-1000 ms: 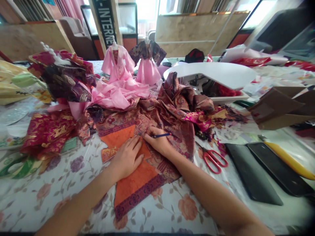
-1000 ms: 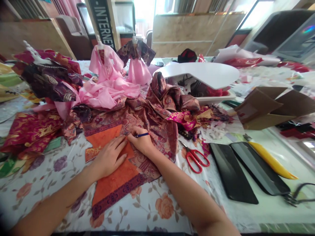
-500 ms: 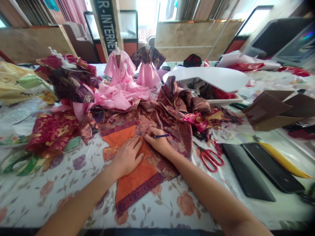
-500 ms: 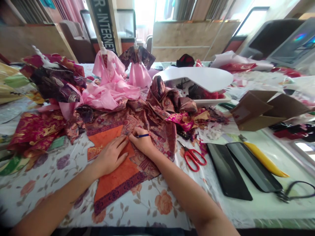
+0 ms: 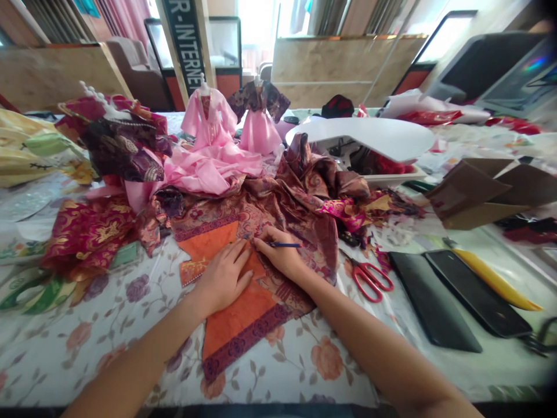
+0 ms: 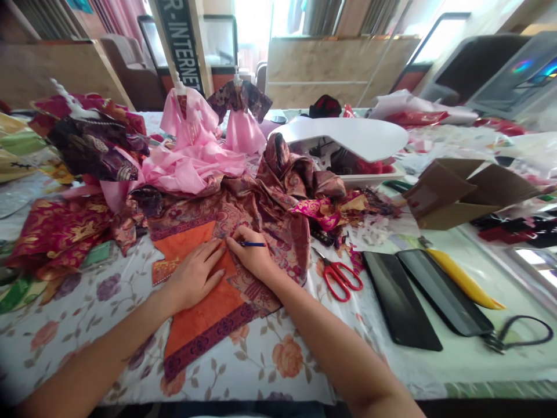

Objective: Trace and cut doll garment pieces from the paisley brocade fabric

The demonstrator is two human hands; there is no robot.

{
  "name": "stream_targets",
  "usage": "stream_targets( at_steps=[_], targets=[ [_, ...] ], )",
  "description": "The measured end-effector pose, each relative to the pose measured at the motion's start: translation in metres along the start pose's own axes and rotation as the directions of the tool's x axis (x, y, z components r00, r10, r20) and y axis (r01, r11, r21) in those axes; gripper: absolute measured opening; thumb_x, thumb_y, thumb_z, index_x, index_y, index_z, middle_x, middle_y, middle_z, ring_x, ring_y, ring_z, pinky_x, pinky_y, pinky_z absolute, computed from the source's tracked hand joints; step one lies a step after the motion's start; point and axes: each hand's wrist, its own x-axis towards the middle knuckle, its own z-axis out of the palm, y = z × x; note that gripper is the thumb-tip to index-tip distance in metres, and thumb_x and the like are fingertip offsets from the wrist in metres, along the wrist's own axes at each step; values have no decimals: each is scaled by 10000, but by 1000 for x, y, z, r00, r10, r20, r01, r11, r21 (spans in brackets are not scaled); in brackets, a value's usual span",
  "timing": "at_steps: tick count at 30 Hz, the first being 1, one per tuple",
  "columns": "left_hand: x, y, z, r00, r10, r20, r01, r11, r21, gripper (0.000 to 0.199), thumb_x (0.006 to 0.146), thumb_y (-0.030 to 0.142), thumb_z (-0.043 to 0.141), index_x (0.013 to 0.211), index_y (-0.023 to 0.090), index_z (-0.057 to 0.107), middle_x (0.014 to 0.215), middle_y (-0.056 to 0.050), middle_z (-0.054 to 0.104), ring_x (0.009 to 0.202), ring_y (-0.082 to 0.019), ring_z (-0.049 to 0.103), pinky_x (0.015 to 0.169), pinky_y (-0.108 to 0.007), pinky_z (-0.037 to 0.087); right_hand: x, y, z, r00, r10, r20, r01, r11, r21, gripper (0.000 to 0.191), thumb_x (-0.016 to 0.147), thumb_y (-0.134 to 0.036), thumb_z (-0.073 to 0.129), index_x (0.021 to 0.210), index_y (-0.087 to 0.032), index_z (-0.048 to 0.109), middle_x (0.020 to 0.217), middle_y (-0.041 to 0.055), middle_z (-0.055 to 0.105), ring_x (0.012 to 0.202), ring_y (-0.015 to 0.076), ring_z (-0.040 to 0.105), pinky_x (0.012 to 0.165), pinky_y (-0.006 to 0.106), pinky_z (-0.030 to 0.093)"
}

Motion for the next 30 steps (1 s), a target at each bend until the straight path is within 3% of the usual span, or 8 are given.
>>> stream_targets(
  at_steps=[5, 10, 30],
  targets=[
    [1, 1, -2, 1000, -4, 12, 4, 1000, 8, 511, 915, 336, 463, 1351, 71, 453, 1431, -180, 423, 1323, -307, 380, 1107, -474, 330, 0, 2, 1, 1000, 3, -2, -3, 1000, -24, 225, 758, -205, 551, 561, -194, 444, 525, -38, 477, 507, 104, 416, 491, 228, 296],
    [1, 1, -1, 1000, -1, 11, 1, 1000, 16, 498, 916, 331, 458, 1342, 74, 464, 1430, -176, 425, 1318, -306, 387, 1108, -468, 328, -1, 3, 1, 1000, 9, -2, -9, 1000, -25, 203, 793, -258, 555, 612, -185, 498, 573, -24, 533, 531, 108, 454, 508, 225, 323],
    [1, 1, -2, 1000, -10, 29, 9, 1000, 25, 502, 922, 340, 450, 1346, 72, 460, 1439, -174, 416, 1326, -303, 378, 1110, -468, 326, -3, 3, -1, 1000, 23, 17, -23, 1000, -16, 199, 740, -178, 537, 571, -195, 434, 539, -38, 475, 520, 104, 421, 492, 223, 304]
  ],
)
